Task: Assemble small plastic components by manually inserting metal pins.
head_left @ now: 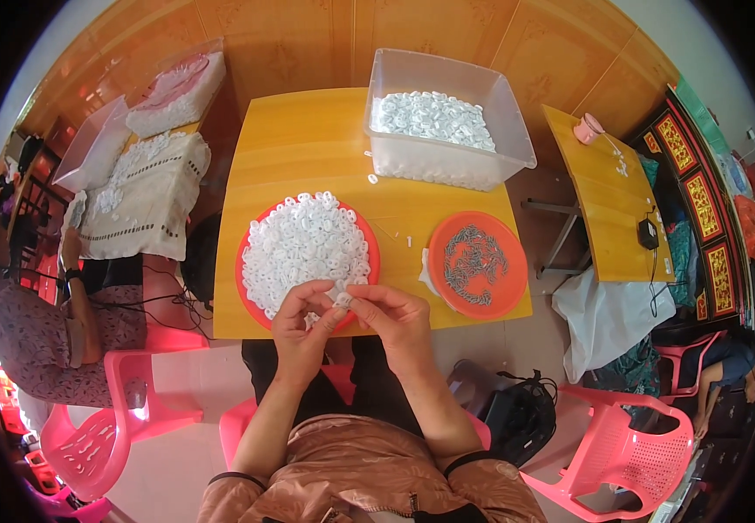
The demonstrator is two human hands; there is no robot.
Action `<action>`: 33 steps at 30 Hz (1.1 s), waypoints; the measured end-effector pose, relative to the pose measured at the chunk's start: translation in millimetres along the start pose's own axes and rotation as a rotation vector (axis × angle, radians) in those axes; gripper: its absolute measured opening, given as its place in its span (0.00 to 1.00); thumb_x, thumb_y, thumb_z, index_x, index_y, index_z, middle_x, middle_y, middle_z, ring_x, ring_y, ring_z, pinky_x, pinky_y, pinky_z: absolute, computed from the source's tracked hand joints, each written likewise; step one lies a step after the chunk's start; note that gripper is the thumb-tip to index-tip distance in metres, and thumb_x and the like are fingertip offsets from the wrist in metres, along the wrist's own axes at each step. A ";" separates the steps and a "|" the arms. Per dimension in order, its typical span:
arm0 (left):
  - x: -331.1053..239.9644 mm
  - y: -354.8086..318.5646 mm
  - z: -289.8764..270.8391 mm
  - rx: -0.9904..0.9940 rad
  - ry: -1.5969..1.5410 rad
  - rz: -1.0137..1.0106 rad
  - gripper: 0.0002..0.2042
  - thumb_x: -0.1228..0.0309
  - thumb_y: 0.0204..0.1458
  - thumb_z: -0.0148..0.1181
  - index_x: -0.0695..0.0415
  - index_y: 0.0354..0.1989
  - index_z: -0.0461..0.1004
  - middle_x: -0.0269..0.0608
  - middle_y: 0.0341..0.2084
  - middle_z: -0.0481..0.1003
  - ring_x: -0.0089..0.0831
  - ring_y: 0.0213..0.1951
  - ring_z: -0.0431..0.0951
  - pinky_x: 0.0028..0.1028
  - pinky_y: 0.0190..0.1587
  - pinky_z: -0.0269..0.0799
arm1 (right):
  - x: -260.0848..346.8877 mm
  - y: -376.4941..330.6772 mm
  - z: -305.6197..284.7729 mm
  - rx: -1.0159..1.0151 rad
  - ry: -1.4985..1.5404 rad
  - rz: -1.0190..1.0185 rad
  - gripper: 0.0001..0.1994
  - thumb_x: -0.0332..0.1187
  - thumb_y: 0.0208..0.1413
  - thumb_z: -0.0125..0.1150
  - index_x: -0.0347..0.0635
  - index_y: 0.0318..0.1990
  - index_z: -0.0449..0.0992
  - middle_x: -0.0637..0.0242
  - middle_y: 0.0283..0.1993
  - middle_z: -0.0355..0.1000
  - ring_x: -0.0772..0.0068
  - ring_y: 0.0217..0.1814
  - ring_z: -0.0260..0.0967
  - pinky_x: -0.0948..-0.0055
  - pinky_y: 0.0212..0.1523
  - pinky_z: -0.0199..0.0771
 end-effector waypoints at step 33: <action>21.3 -2.5 18.2 0.120 -0.402 -0.116 0.16 0.62 0.51 0.61 0.61 0.42 0.74 0.40 0.44 0.70 0.31 0.50 0.69 0.25 0.41 0.72 | -16.4 -4.2 22.1 0.224 0.135 0.240 0.10 0.36 0.60 0.54 0.40 0.33 0.74 0.80 0.21 0.63 0.92 0.19 0.52 0.88 0.19 0.48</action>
Point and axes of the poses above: each hand's wrist, its own y-axis towards the middle knuckle, its own z-axis out of the palm, x = y × z, the point moved 8 cm from there along y, towards the middle knuckle
